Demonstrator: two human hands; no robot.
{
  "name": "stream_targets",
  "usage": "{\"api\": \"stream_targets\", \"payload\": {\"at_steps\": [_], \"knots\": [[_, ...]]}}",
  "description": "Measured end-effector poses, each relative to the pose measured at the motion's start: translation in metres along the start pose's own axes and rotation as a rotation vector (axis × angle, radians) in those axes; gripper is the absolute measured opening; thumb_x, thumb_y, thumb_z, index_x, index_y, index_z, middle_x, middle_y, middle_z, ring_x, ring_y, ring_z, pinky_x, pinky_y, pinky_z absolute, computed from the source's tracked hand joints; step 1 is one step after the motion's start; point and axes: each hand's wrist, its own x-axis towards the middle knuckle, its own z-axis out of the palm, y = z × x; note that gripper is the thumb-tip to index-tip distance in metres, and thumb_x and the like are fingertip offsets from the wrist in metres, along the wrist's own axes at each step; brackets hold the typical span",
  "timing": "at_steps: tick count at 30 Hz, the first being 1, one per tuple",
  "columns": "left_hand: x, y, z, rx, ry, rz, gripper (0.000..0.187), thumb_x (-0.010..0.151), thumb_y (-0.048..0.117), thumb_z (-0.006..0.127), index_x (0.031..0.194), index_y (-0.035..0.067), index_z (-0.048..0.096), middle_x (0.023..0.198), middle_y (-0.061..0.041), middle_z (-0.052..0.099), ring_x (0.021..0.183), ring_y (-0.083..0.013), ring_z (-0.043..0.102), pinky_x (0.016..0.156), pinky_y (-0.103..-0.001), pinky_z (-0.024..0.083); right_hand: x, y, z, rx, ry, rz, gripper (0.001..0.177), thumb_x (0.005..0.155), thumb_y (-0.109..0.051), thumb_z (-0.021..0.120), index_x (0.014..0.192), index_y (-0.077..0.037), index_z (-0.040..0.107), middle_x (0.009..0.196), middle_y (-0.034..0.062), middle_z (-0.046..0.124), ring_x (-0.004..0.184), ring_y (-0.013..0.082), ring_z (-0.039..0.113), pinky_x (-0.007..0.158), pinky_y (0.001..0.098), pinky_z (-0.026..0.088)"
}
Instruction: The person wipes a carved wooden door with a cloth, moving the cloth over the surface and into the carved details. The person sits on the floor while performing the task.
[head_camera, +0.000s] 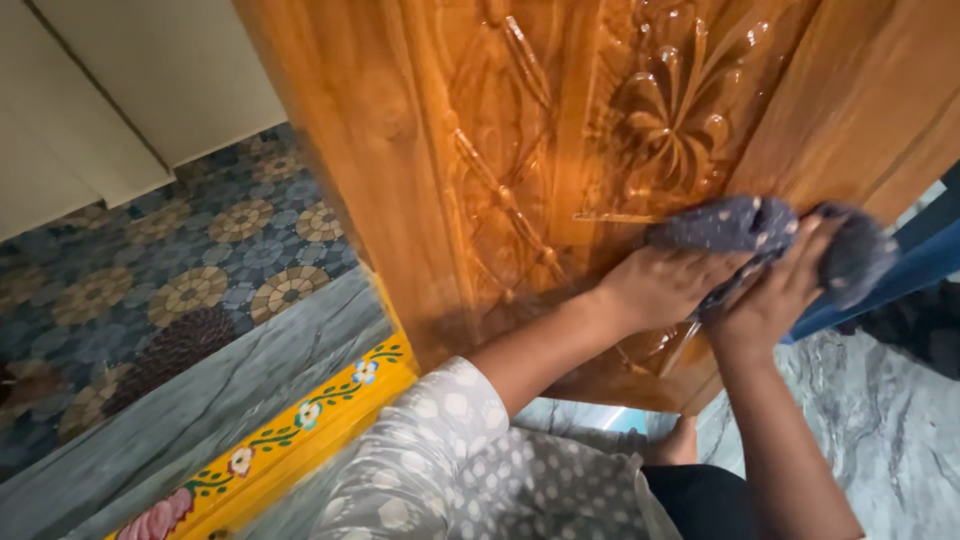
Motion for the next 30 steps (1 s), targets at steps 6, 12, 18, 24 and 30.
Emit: {"api": "stream_targets", "payload": {"at_steps": [6,12,18,24,30], "knots": [[-0.024,-0.025,-0.012,0.047,0.132,0.159,0.053,0.101,0.017,0.050,0.152,0.006,0.056,0.163,-0.006,0.041,0.150,-0.0164,0.043,0.125,-0.038,0.039,-0.014,-0.023,-0.007,0.108,-0.110,-0.025,0.070,0.116,-0.023,0.044,0.167,0.006,0.007,0.171,0.0361,0.011,0.161,0.0547,0.016,0.135,0.0575,0.017],[0.008,-0.114,-0.098,0.184,0.113,0.050,0.022,0.103,0.018,0.060,0.117,0.016,0.076,0.164,-0.002,0.041,0.116,-0.0099,0.055,0.088,-0.038,0.051,0.092,-0.073,-0.011,0.004,-0.007,-0.195,0.082,0.116,-0.048,0.040,0.164,-0.002,-0.010,0.167,0.0259,-0.012,0.158,0.0448,0.002,0.134,0.0490,0.010],[0.025,-0.164,-0.173,0.395,0.338,-0.127,0.061,0.107,0.031,0.063,0.158,0.011,0.035,0.164,0.005,0.031,0.148,-0.0195,0.042,0.125,-0.045,0.035,0.154,-0.130,0.001,0.028,-0.048,-0.245,0.088,0.115,-0.058,0.040,0.165,0.003,0.001,0.169,0.0308,-0.001,0.161,0.0465,0.010,0.137,0.0497,0.016],[0.031,-0.177,-0.204,0.279,0.194,-0.227,0.065,0.107,0.047,0.064,0.158,0.015,0.040,0.162,-0.003,0.042,0.153,-0.0227,0.040,0.127,-0.040,0.032,0.166,-0.148,0.024,-0.095,-0.008,-0.212,0.074,0.116,-0.043,0.038,0.167,0.005,0.014,0.171,0.0311,0.016,0.160,0.0454,0.019,0.135,0.0494,0.018],[-0.009,-0.223,-0.229,0.331,-0.027,-0.641,0.071,0.094,0.058,0.062,0.145,0.011,0.046,0.147,-0.021,0.047,0.138,-0.0450,0.043,0.113,-0.059,0.037,0.179,-0.224,0.039,-0.009,-0.007,-0.392,0.067,0.119,-0.046,0.055,0.156,0.007,0.040,0.156,0.0311,0.037,0.142,0.0486,0.040,0.118,0.0555,0.034]]}}
